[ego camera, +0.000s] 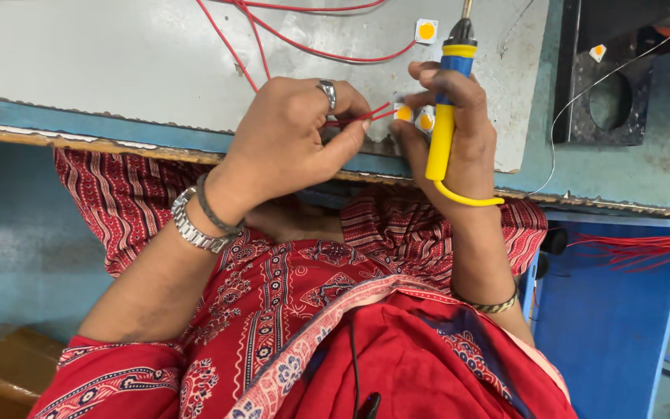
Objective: The person strips the ends of red wires with a wire cutter, dips the stripped ends into a flux container, and solders each wire onto the pads of small LED chips on the workbench using a soldering iron. They then set the wired LEDs aside and handle a bundle of black wires.
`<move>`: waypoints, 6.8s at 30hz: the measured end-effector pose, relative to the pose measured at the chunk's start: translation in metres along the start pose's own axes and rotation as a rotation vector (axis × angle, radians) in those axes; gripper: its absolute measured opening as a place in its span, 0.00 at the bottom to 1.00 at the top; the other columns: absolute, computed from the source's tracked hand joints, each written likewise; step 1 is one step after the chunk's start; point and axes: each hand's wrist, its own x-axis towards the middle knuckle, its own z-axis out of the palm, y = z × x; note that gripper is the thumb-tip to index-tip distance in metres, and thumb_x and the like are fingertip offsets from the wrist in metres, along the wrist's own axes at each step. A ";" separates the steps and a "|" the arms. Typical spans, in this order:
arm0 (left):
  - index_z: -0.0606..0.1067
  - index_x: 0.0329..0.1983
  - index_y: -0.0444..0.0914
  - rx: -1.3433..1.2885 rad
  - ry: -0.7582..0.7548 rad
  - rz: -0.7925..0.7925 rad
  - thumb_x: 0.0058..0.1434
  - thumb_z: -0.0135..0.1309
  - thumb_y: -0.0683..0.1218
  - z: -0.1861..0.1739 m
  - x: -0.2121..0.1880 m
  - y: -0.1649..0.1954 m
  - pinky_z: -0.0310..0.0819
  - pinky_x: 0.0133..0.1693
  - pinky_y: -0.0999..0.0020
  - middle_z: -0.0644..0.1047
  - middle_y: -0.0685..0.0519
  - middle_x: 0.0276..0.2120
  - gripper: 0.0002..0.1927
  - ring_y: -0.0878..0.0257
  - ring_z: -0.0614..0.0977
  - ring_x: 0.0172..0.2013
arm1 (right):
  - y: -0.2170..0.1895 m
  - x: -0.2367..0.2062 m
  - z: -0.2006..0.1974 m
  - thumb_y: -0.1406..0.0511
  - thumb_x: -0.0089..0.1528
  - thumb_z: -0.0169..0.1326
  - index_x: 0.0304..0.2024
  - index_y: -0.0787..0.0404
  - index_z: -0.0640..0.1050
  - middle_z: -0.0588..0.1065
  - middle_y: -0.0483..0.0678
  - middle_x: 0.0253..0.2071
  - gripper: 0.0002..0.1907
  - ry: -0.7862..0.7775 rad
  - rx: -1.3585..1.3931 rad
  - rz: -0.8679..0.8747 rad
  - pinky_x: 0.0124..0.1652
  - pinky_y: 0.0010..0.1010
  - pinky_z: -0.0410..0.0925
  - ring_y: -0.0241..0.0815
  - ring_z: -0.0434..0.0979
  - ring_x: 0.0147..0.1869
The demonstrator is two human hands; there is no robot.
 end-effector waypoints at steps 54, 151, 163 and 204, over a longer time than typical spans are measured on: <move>0.77 0.39 0.39 0.259 -0.248 0.244 0.59 0.61 0.47 0.014 0.007 -0.006 0.74 0.34 0.55 0.80 0.51 0.32 0.09 0.49 0.82 0.33 | 0.017 -0.044 -0.004 0.81 0.72 0.59 0.68 0.52 0.58 0.64 0.50 0.75 0.33 0.025 0.006 -0.104 0.55 0.26 0.79 0.40 0.86 0.58; 0.77 0.36 0.36 0.417 -0.332 0.249 0.54 0.66 0.53 0.018 0.016 0.007 0.71 0.26 0.55 0.76 0.54 0.42 0.17 0.51 0.80 0.25 | -0.016 -0.060 -0.076 0.64 0.65 0.60 0.38 0.72 0.75 0.71 0.47 0.24 0.14 0.491 0.307 0.259 0.22 0.15 0.55 0.27 0.62 0.19; 0.76 0.27 0.35 0.400 -0.334 0.245 0.52 0.65 0.51 0.019 0.019 0.009 0.72 0.27 0.54 0.78 0.52 0.44 0.15 0.49 0.81 0.26 | -0.036 -0.052 -0.081 0.64 0.71 0.60 0.39 0.73 0.77 0.75 0.49 0.29 0.15 0.369 0.099 0.240 0.27 0.16 0.59 0.28 0.66 0.23; 0.75 0.26 0.36 0.412 -0.339 0.240 0.51 0.64 0.48 0.022 0.023 0.008 0.72 0.27 0.54 0.78 0.53 0.42 0.12 0.50 0.80 0.25 | -0.036 -0.056 -0.084 0.65 0.69 0.61 0.38 0.75 0.76 0.70 0.49 0.23 0.15 0.437 0.146 0.264 0.23 0.18 0.58 0.31 0.66 0.19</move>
